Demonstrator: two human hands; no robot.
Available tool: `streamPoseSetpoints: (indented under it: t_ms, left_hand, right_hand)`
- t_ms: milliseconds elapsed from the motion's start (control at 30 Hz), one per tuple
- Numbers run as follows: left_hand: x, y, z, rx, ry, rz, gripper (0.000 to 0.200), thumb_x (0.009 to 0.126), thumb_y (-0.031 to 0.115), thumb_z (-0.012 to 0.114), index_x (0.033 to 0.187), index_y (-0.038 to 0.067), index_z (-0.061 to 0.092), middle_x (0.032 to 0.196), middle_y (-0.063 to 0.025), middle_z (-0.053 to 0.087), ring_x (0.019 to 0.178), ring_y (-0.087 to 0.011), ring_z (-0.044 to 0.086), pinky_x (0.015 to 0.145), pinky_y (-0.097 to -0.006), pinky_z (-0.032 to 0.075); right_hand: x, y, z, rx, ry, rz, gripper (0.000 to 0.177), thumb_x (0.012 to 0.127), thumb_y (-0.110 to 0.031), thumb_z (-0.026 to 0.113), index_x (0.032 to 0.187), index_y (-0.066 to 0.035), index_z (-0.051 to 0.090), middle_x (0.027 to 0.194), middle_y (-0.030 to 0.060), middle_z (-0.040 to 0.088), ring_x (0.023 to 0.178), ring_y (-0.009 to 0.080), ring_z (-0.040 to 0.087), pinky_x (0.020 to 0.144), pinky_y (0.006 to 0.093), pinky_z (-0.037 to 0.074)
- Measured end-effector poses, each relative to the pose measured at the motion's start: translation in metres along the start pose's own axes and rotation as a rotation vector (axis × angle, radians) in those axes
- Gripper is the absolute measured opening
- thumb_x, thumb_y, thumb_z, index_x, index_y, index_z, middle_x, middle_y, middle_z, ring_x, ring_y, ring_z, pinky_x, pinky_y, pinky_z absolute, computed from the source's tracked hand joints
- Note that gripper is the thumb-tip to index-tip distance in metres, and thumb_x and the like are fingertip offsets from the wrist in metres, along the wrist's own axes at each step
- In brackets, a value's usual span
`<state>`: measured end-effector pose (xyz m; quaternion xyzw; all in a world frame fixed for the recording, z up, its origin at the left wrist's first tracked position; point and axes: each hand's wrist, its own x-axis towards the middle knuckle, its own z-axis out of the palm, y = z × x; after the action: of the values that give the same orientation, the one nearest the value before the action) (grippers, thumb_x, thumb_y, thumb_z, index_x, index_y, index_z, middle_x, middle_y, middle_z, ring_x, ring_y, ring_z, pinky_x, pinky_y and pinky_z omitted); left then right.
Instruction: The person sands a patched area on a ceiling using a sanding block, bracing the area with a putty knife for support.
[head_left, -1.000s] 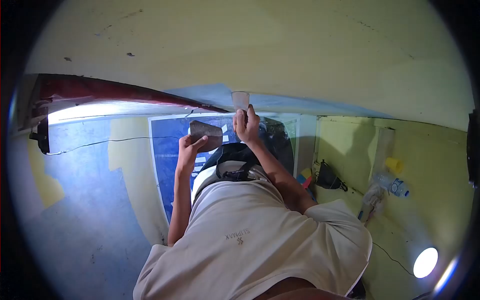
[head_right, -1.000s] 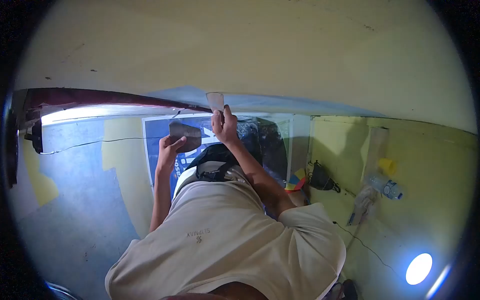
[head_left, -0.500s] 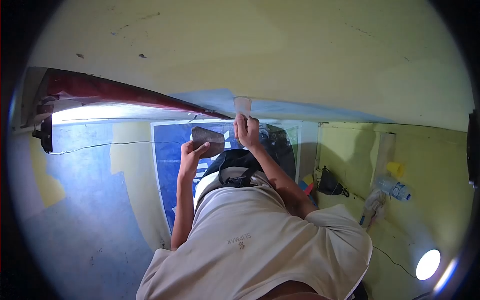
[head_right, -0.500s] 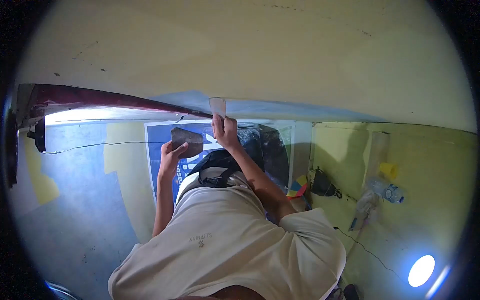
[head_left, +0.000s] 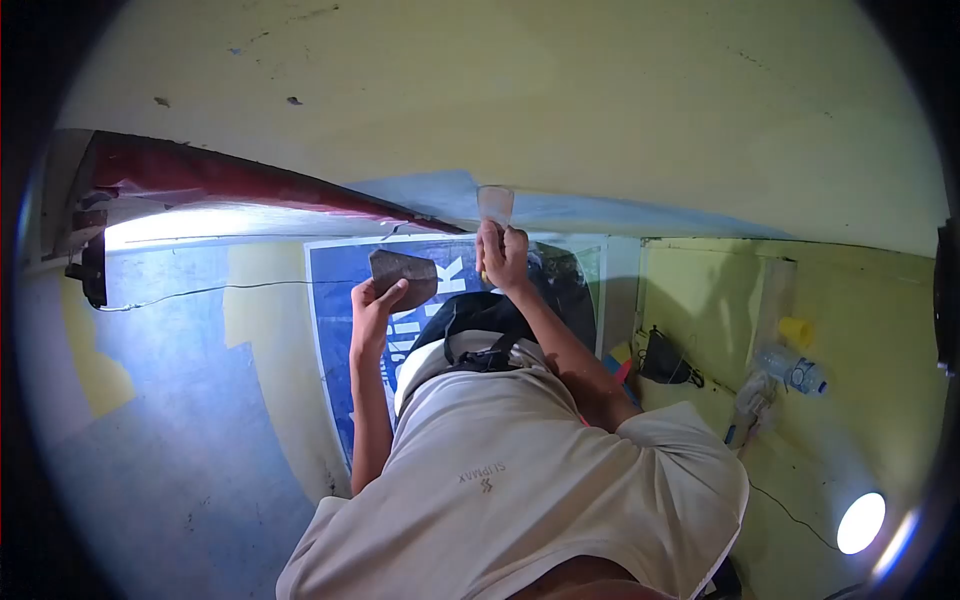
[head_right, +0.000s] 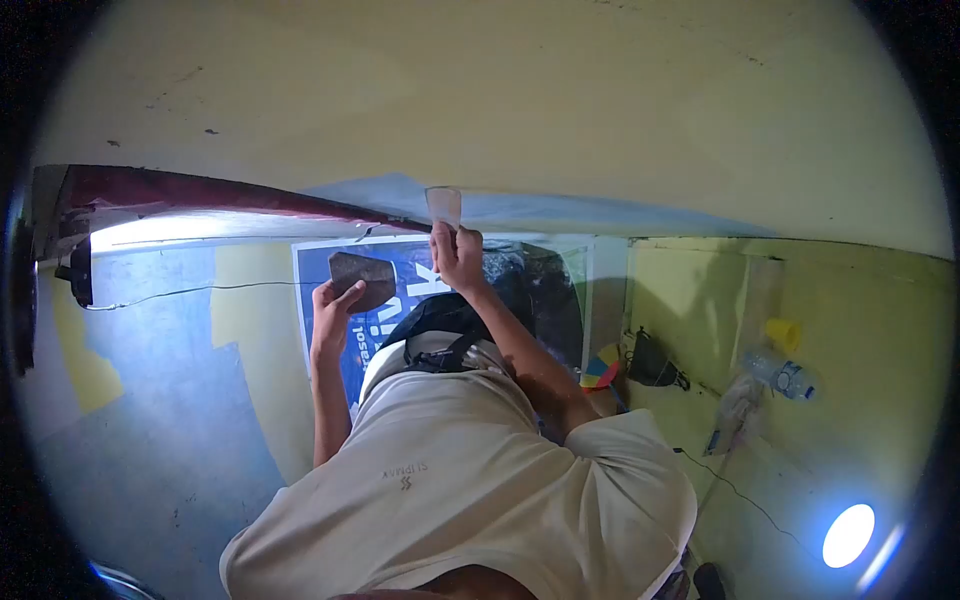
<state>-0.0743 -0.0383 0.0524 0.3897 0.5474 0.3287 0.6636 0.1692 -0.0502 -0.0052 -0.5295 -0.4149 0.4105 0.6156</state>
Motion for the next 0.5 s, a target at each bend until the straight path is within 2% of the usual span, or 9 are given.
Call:
streamPoseSetpoints:
  t_ms: [133,233,267,367,500]
  left_hand:
    - [0.000,-0.004,0.003,0.015,0.006,-0.021,0.022,0.089,0.007,0.074,0.107,-0.006,0.070,0.100,-0.0093,0.074,0.088,-0.0139,0.070,0.084,-0.0294,0.054]
    - [0.000,0.001,0.006,0.009,-0.020,-0.010,0.022,0.090,0.007,0.074,0.106,-0.006,0.070,0.099,-0.0090,0.074,0.087,-0.0137,0.070,0.083,-0.0294,0.054]
    - [0.001,-0.001,0.003,0.002,-0.016,0.004,0.021,0.090,0.007,0.073,0.106,-0.006,0.070,0.098,-0.0087,0.074,0.087,-0.0140,0.070,0.083,-0.0294,0.054]
    - [-0.001,0.007,0.008,-0.006,0.001,-0.008,0.020,0.090,0.007,0.073,0.105,-0.006,0.070,0.099,-0.0090,0.074,0.087,-0.0140,0.070,0.084,-0.0293,0.054]
    - [-0.001,0.002,0.004,0.008,-0.004,0.007,0.021,0.091,0.007,0.073,0.109,-0.004,0.071,0.102,-0.0088,0.074,0.090,-0.0145,0.070,0.087,-0.0305,0.054]
  right_hand:
    - [0.002,-0.012,0.008,0.130,0.008,-0.012,0.043,0.107,-0.024,0.047,0.071,-0.003,0.053,0.050,0.0015,0.050,0.039,0.0099,0.053,0.039,0.0253,0.040]
    - [0.001,-0.008,0.002,0.006,-0.008,-0.017,0.043,0.107,-0.023,0.047,0.071,-0.002,0.053,0.051,0.0021,0.050,0.040,0.0100,0.053,0.039,0.0253,0.040]
    - [-0.003,-0.008,0.005,0.094,0.017,0.066,0.043,0.107,-0.024,0.047,0.070,-0.003,0.052,0.050,0.0021,0.050,0.040,0.0102,0.053,0.039,0.0257,0.040]
    - [-0.001,-0.006,0.005,0.118,-0.001,-0.033,0.042,0.107,-0.025,0.047,0.072,-0.003,0.053,0.051,0.0018,0.050,0.041,0.0100,0.053,0.039,0.0257,0.040]
    - [-0.004,-0.003,0.001,0.086,-0.003,-0.003,0.038,0.107,-0.023,0.048,0.074,-0.003,0.054,0.054,0.0019,0.053,0.041,0.0104,0.054,0.040,0.0253,0.041]
